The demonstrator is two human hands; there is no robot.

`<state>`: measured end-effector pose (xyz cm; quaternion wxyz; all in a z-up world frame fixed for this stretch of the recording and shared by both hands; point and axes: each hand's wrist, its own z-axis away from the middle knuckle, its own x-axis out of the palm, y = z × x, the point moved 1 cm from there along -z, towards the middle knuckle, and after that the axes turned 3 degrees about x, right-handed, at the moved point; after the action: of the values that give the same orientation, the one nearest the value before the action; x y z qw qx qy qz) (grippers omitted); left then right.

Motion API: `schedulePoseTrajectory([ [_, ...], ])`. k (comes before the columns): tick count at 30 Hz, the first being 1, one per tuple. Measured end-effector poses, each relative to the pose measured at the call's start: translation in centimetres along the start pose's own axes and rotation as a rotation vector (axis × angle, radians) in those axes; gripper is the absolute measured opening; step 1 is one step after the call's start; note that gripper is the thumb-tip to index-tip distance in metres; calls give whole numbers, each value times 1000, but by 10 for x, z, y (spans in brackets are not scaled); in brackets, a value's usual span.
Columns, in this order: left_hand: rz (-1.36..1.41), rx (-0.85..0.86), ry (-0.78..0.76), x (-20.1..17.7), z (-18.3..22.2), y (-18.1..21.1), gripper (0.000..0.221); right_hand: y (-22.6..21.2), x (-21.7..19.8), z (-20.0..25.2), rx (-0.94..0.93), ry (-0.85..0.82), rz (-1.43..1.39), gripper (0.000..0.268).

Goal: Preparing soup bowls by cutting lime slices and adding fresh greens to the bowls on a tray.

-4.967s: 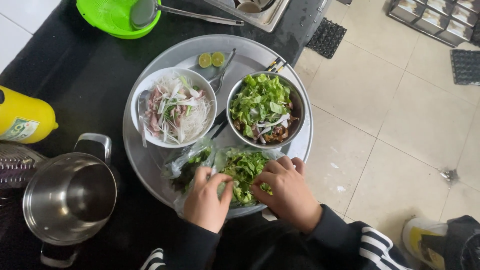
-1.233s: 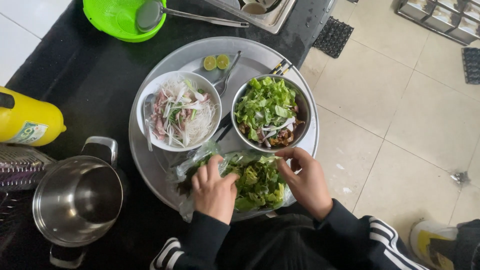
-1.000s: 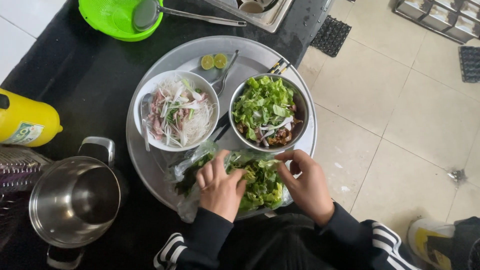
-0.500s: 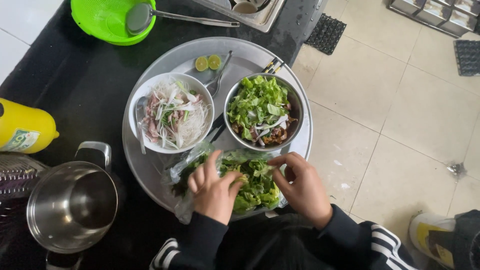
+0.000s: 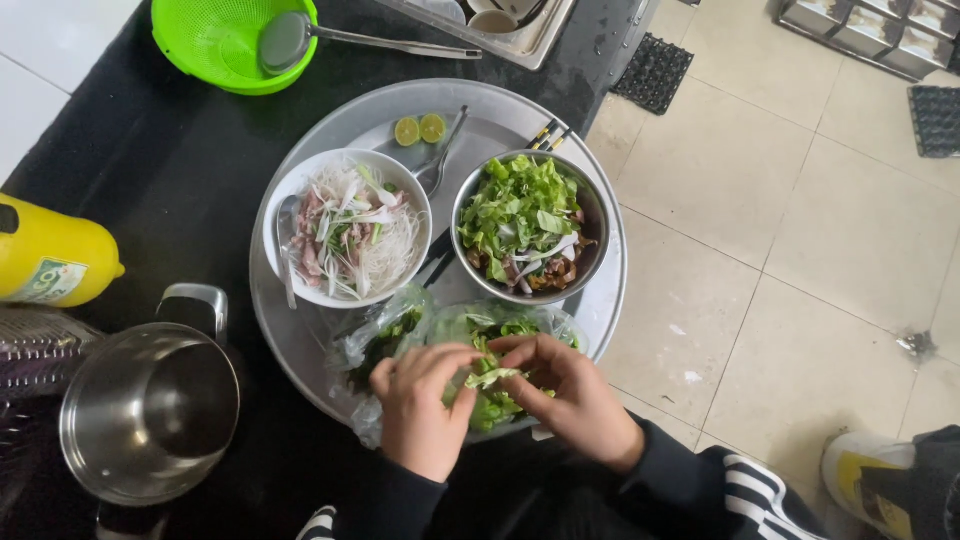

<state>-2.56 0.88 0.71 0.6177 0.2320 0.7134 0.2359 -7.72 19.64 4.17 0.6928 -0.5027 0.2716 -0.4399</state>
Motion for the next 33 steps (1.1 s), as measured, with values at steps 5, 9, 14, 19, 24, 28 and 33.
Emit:
schedulePoseTrajectory([
  [5,18,5,-31,3,1,-1,36,8,2,-3,52,38,-31,32],
  [9,29,32,-41,1,3,-1,30,-2,6,-4,110,57,84,28],
  [14,20,5,-80,-3,5,-3,34,8,-13,-10,77,161,14,23],
  [19,-41,-6,-89,-4,12,-12,39,-10,-48,-22,70,332,33,25],
  [24,2,-35,-30,-11,18,-7,37,-20,-92,-52,53,530,-61,21],
  [28,53,-84,-10,-4,24,-9,34,-17,-122,-95,21,540,-96,14],
  [33,-17,-169,49,17,40,-8,36,-11,-150,-147,18,594,70,24],
])
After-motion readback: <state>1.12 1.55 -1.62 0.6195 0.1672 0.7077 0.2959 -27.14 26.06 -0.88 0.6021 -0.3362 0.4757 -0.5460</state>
